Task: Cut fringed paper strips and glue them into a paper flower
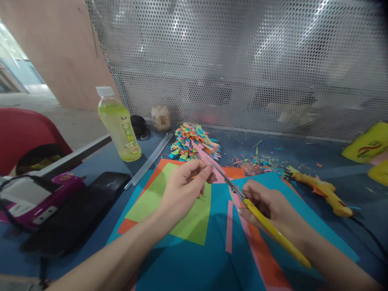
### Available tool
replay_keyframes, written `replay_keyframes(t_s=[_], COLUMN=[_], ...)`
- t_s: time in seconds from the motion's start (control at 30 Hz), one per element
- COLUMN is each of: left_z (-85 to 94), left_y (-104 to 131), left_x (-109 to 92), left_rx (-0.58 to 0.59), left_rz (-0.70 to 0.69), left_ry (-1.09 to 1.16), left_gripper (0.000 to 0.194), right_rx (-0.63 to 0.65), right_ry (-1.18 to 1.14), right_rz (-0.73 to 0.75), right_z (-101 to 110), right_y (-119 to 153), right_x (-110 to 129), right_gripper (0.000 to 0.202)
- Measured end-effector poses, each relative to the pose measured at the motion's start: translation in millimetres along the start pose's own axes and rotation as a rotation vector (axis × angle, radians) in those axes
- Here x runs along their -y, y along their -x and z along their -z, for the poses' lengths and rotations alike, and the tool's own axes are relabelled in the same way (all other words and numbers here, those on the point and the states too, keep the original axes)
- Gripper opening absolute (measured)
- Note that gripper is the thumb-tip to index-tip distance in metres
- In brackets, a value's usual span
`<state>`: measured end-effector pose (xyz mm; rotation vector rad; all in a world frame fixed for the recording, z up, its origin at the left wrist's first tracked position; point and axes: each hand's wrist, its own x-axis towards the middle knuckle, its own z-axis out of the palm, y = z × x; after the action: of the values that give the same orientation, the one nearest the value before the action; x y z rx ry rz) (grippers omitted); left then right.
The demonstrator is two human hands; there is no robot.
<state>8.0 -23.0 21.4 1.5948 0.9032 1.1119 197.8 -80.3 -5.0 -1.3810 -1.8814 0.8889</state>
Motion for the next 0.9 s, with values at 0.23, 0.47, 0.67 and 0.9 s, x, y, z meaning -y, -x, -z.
replay_keyframes(t_s=[0.23, 0.47, 0.67, 0.9], left_z=[1.1, -0.7, -1.4, -0.2], left_y=[-0.2, 0.7, -0.1, 0.2], left_x=[2.8, 3.2, 2.5, 2.9], left_rx=[0.041, 0.068, 0.071, -0.012], left_rz=[0.025, 0.046, 0.051, 0.027], left_ry=[0.05, 0.044, 0.047, 0.069], left_gripper=[0.021, 0.021, 0.02, 0.017], right_rx=[-0.012, -0.01, -0.015, -0.008], right_ry=[-0.013, 0.001, 0.019, -0.001], right_rz=[0.009, 0.027, 0.035, 0.002], right_z=[-1.2, -1.7, -1.3, -0.3], right_y=[-1.3, -0.7, 0.3, -1.8], right_x=[2.6, 3.8, 4.0, 5.7], right_gripper=[0.032, 0.031, 0.034, 0.03])
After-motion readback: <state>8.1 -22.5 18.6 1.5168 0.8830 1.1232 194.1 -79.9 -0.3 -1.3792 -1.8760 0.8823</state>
